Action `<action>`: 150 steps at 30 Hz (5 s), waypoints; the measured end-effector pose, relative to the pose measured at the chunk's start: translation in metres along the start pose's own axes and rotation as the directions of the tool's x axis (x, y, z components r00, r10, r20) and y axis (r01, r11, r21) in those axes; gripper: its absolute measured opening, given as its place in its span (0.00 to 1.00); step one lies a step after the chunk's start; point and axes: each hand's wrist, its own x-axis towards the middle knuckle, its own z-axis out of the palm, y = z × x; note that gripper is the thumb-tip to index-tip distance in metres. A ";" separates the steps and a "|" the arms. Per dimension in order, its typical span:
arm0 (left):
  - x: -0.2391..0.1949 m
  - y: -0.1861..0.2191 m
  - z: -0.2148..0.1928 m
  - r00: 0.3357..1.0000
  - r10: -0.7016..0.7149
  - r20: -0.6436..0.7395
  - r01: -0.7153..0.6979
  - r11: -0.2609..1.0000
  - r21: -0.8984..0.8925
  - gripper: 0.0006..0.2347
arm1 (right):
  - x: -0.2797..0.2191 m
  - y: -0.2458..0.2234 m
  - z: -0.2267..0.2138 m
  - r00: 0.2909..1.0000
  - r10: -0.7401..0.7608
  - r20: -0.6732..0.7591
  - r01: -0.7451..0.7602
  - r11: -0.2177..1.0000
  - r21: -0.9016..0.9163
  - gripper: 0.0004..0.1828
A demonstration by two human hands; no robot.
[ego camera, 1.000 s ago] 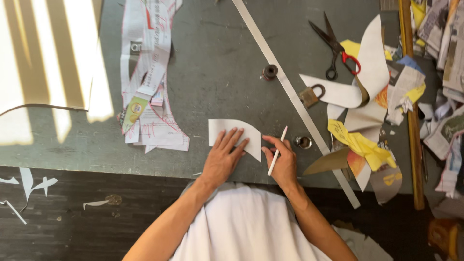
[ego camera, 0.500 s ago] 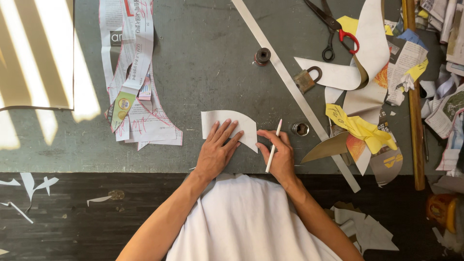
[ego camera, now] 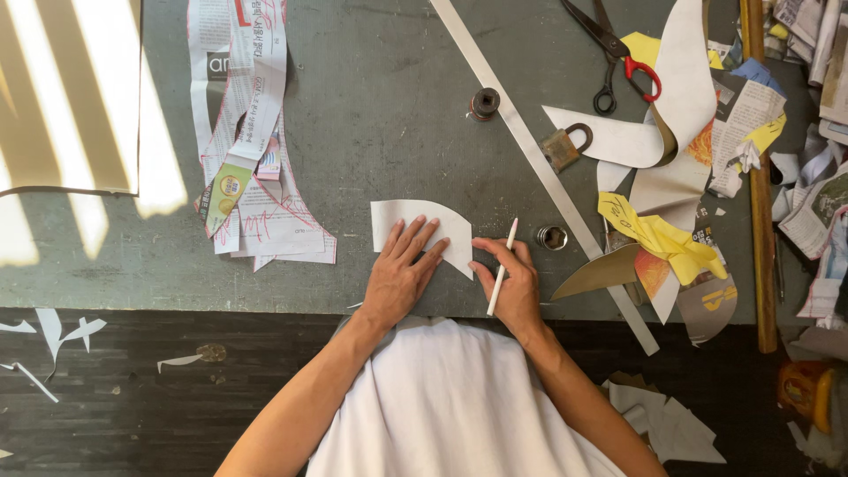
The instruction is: The person uses a ruler and pencil to mark a straight line on a large sheet of brown paper, then cuts along the line with scissors. They continue cutting curved shapes from the paper and a smaller white sheet, handling newspaper scraps and arranging cut pieces on the table.
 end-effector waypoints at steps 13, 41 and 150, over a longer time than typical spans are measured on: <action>0.005 0.008 -0.004 0.997 -0.015 -0.077 0.014 1.000 -0.006 0.15 | 0.002 -0.001 0.000 0.999 0.029 -0.026 -0.030 1.000 -0.011 0.23; 0.004 0.014 0.011 0.998 -0.028 -0.056 0.034 0.992 0.122 0.20 | 0.004 0.003 -0.003 0.999 0.030 0.029 -0.029 0.999 -0.036 0.23; 0.010 0.016 0.003 0.893 -0.450 -0.014 0.429 0.841 0.331 0.23 | 0.249 0.114 -0.127 0.997 -0.069 0.027 0.069 0.736 -0.673 0.25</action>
